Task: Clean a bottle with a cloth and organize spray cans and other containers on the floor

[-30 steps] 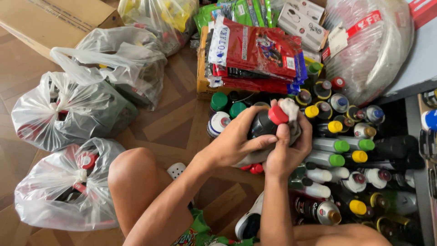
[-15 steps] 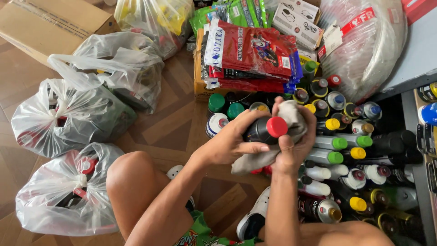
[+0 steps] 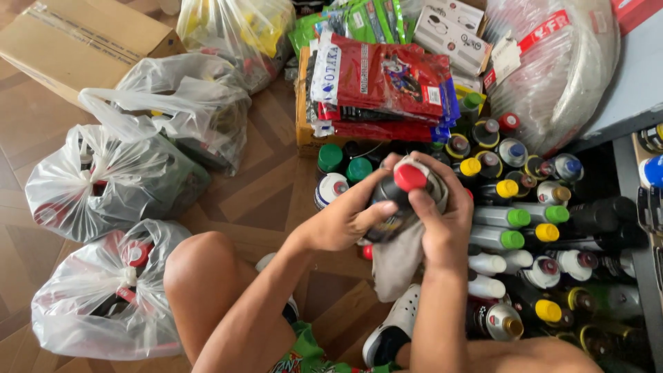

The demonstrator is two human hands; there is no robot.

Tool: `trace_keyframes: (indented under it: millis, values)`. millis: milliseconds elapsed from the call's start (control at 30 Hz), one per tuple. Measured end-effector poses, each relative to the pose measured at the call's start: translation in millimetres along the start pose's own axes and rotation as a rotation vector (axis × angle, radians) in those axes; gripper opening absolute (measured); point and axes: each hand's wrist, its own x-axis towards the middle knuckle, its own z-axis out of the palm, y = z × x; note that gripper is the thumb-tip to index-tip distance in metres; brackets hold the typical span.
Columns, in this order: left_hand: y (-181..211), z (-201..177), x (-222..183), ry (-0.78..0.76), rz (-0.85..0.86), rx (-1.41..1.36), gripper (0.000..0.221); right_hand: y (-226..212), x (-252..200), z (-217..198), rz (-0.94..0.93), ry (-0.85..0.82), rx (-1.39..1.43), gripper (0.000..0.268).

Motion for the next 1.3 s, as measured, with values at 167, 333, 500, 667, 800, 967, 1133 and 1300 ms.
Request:
trace_keyframes:
  millis: [167,333,500,667,800,967,1133,1300]
  values:
    - [1.6,11.3,5.4,0.11,-0.031,0.176,0.065,9.3,-8.5,36.8,-0.29,0.224,-0.41,0.034]
    - [1.6,8.4,6.3,0.188,-0.041,0.061,0.049,48.6,-15.1,50.4,-0.664,0.156,-0.591,0.035]
    - [-3.6,9.3,8.1,0.413,0.132,0.048,0.063,46.2,-43.6,112.5,0.102,0.6,0.329,0.049]
    - [6.3,-8.4,7.1,0.318,0.154,0.33,0.071,30.1,-39.0,83.3,0.433,0.442,0.751,0.027]
    - [28.1,5.1,0.3,0.304,-0.067,0.18,0.064,60.3,-48.8,23.7,0.62,0.458,0.533,0.03]
    - [-11.8,7.7,20.6,0.225,0.034,0.381,0.066,18.8,1.0,-65.7,0.41,0.093,-0.04,0.041]
    - [-40.7,25.4,41.4,0.091,0.079,0.454,0.066,-59.6,73.5,-81.0,0.234,-0.522,-0.781,0.043]
    - [-66.1,40.0,57.8,0.043,0.11,0.422,0.067,-73.6,98.2,-82.7,0.347,-0.899,-1.256,0.038]
